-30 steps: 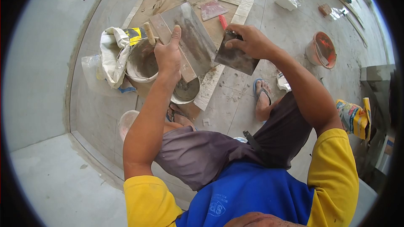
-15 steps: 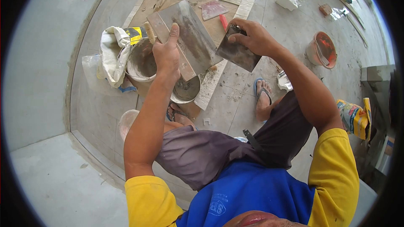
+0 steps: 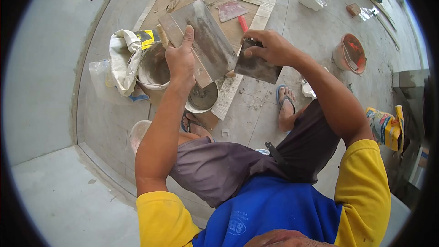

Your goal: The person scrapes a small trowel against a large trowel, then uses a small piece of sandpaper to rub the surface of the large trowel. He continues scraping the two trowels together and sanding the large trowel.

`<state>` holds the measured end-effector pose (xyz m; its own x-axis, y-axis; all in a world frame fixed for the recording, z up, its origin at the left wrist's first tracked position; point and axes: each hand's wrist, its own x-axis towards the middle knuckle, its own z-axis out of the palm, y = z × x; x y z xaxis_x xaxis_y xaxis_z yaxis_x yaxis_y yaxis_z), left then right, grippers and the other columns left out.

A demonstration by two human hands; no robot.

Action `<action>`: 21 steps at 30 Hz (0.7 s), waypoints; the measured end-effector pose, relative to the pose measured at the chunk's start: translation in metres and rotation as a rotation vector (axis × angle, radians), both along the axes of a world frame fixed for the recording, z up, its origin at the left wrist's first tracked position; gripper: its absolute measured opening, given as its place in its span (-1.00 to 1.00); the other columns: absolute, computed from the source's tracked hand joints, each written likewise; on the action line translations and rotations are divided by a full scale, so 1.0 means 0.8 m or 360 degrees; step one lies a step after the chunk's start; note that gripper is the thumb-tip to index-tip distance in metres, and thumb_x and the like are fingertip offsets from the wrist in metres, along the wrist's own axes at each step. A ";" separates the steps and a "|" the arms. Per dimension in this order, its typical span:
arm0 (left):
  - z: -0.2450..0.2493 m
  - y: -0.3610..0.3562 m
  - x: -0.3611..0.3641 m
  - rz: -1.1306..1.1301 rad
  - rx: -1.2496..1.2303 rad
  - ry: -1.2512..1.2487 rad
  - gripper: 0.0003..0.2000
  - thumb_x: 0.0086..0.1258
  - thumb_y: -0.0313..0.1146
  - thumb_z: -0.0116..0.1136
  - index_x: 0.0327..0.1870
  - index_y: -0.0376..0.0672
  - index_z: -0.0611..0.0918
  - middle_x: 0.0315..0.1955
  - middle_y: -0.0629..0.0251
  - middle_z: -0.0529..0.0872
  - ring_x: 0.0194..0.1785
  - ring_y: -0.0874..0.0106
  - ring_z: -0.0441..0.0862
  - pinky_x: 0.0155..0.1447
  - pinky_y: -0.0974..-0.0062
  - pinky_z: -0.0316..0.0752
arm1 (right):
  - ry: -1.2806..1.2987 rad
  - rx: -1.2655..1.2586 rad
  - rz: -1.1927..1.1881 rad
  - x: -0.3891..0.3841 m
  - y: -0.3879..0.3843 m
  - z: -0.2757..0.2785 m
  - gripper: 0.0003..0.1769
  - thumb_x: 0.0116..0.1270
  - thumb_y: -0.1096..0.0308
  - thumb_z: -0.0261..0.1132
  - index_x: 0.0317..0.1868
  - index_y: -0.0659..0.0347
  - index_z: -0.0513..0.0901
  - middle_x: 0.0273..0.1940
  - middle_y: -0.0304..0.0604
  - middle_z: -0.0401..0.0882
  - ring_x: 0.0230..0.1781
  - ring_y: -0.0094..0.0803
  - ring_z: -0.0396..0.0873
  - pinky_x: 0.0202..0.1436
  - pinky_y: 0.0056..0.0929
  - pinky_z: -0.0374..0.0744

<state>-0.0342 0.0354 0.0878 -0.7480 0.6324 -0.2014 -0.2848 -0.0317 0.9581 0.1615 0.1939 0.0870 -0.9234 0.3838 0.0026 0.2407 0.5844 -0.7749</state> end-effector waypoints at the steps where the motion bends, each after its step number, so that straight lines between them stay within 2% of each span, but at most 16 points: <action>1: -0.002 0.000 -0.002 0.0010 -0.0021 -0.0003 -0.54 0.45 -0.21 0.30 0.22 -0.31 0.52 0.01 0.23 0.68 0.01 0.41 0.63 0.07 0.41 0.59 | 0.0038 0.0054 -0.0012 0.001 0.005 -0.003 -0.60 0.31 0.25 0.40 0.06 0.30 0.59 -0.28 -0.04 0.66 -0.30 -0.40 0.60 -0.12 -0.31 0.56; 7: 0.004 -0.004 0.000 0.0025 -0.0048 -0.0037 -0.54 0.45 -0.21 0.30 0.23 -0.30 0.51 0.01 0.23 0.68 0.01 0.41 0.64 0.07 0.39 0.60 | 0.0232 0.0000 -0.0305 0.005 0.019 -0.003 -0.62 0.32 0.23 0.39 0.03 0.30 0.60 -0.26 -0.06 0.66 -0.27 -0.40 0.57 -0.10 -0.36 0.53; 14: -0.002 -0.003 0.003 -0.0045 0.0040 -0.0027 -0.55 0.45 -0.21 0.31 0.21 -0.28 0.52 0.01 0.23 0.68 0.01 0.43 0.64 0.06 0.40 0.60 | 0.0161 0.0070 -0.0171 0.001 0.010 -0.002 -0.60 0.32 0.24 0.39 0.06 0.30 0.60 -0.26 -0.02 0.67 -0.26 -0.38 0.57 -0.06 -0.33 0.53; 21: -0.015 0.000 0.001 -0.0022 0.0070 -0.0068 -0.53 0.45 -0.19 0.31 0.23 -0.29 0.52 0.03 0.25 0.66 0.03 0.44 0.60 0.13 0.42 0.52 | 0.0105 0.0035 -0.0113 0.000 0.006 0.000 -0.56 0.28 0.26 0.42 0.10 0.31 0.60 -0.27 0.00 0.68 -0.33 -0.40 0.58 -0.14 -0.34 0.57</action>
